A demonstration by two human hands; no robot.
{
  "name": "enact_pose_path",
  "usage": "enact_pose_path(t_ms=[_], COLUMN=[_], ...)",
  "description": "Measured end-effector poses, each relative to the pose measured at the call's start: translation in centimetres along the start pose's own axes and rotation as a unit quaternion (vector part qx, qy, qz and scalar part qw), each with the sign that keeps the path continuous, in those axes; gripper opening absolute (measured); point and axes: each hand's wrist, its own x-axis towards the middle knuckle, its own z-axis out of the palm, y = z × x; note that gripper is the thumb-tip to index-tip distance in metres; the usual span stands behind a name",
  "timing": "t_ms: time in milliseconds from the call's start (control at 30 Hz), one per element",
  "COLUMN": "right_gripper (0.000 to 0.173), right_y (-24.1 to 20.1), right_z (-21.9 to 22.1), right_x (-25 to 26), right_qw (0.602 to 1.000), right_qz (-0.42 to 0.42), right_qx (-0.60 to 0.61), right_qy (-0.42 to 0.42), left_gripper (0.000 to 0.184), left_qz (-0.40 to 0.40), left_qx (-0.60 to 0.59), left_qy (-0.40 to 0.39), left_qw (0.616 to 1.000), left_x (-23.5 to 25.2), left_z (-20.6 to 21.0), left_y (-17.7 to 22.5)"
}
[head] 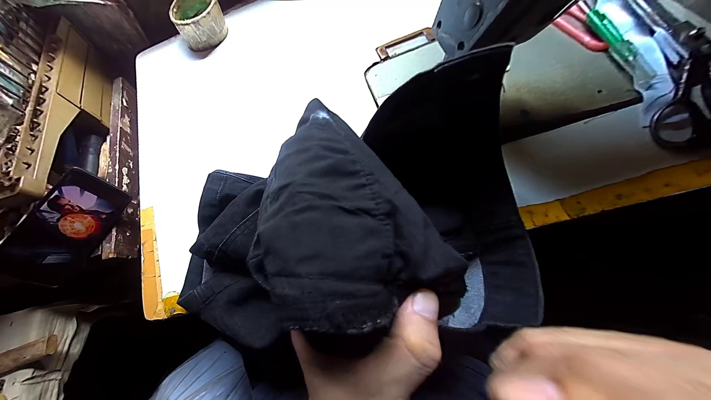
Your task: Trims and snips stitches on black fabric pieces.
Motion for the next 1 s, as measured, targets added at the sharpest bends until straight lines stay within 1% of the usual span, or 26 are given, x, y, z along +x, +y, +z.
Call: enact_pose_path(t_ms=[100, 200, 300, 367, 467, 533, 567, 600, 633, 667, 700, 733, 767, 833, 900, 1000], right_gripper=[0.019, 0.017, 0.018, 0.018, 0.017, 0.015, 0.018, 0.024, 0.031, 0.037, 0.038, 0.031, 0.021, 0.006, 0.008, 0.007], right_y=[1.6, 1.0, 0.1, -0.2, -0.3, -0.2, -0.1, 0.3, 0.7, 1.2, 1.9, 2.6, 3.2, 4.1, 5.0, 7.7], right_z=[0.1, -0.3, -0.4, -0.5, -0.8, -1.0, -1.0, -1.1, -1.1, -0.9, -0.6, -0.4, -0.3, 0.3, 1.4, 4.3], right_x=[-0.7, -0.8, -1.0, -1.1, -1.0, -0.6, -0.3, 0.1, 0.7, 1.3, 2.1, 2.8, 3.5, 5.0, 6.3, 8.7], right_qw=[0.998, 0.987, 0.982, 0.982, 0.979, 0.977, 0.975, 0.976, 0.976, 0.973, 0.967, 0.958, 0.948, 0.914, 0.89, 0.884], right_qz=[0.058, 0.138, 0.161, 0.166, 0.174, 0.16, 0.15, 0.144, 0.151, 0.172, 0.189, 0.198, 0.196, 0.197, 0.221, 0.276], right_qx=[0.018, 0.078, 0.101, 0.092, 0.108, 0.14, 0.156, 0.158, 0.149, 0.146, 0.166, 0.204, 0.249, 0.348, 0.391, 0.376], right_qy=[0.013, -0.003, -0.007, 0.003, 0.014, 0.034, 0.043, 0.047, 0.048, 0.047, 0.039, 0.019, -0.014, -0.062, -0.078, -0.028], left_gripper=[0.037, 0.026, 0.017, 0.016, 0.02, 0.021, 0.021, 0.021, 0.019, 0.019, 0.019, 0.019, 0.02, 0.021, 0.021, 0.024], left_qz=[0.029, 0.054, 0.065, 0.052, -0.019, -0.024, -0.015, -0.009, -0.005, -0.002, 0.002, 0.009, 0.019, 0.037, 0.028, -0.026], left_qx=[-0.048, -0.049, -0.077, -0.098, -0.161, -0.156, -0.145, -0.139, -0.134, -0.126, -0.114, -0.105, -0.094, -0.072, -0.062, -0.055], left_qy=[-0.005, -0.039, -0.059, -0.081, -0.121, -0.132, -0.13, -0.115, -0.092, -0.086, -0.088, -0.091, -0.092, -0.082, -0.026, 0.038], left_qw=[0.998, 0.997, 0.993, 0.991, 0.979, 0.979, 0.981, 0.984, 0.987, 0.988, 0.99, 0.99, 0.991, 0.993, 0.997, 0.997], left_x=[0.0, -0.3, -0.7, -1.0, -1.4, -1.4, -1.4, -1.4, -1.3, -1.2, -1.0, -0.8, -0.5, 0.4, 1.9, 6.1], left_z=[-0.1, -0.2, 0.0, -0.4, -1.6, -2.0, -2.1, -1.9, -1.5, -1.5, -1.7, -1.9, -2.0, -2.1, -1.6, -1.8], left_y=[0.1, 0.4, 0.6, 0.5, 0.6, 0.8, 0.8, 1.0, 1.2, 1.3, 1.4, 1.4, 1.4, 1.6, 1.2, -2.2])
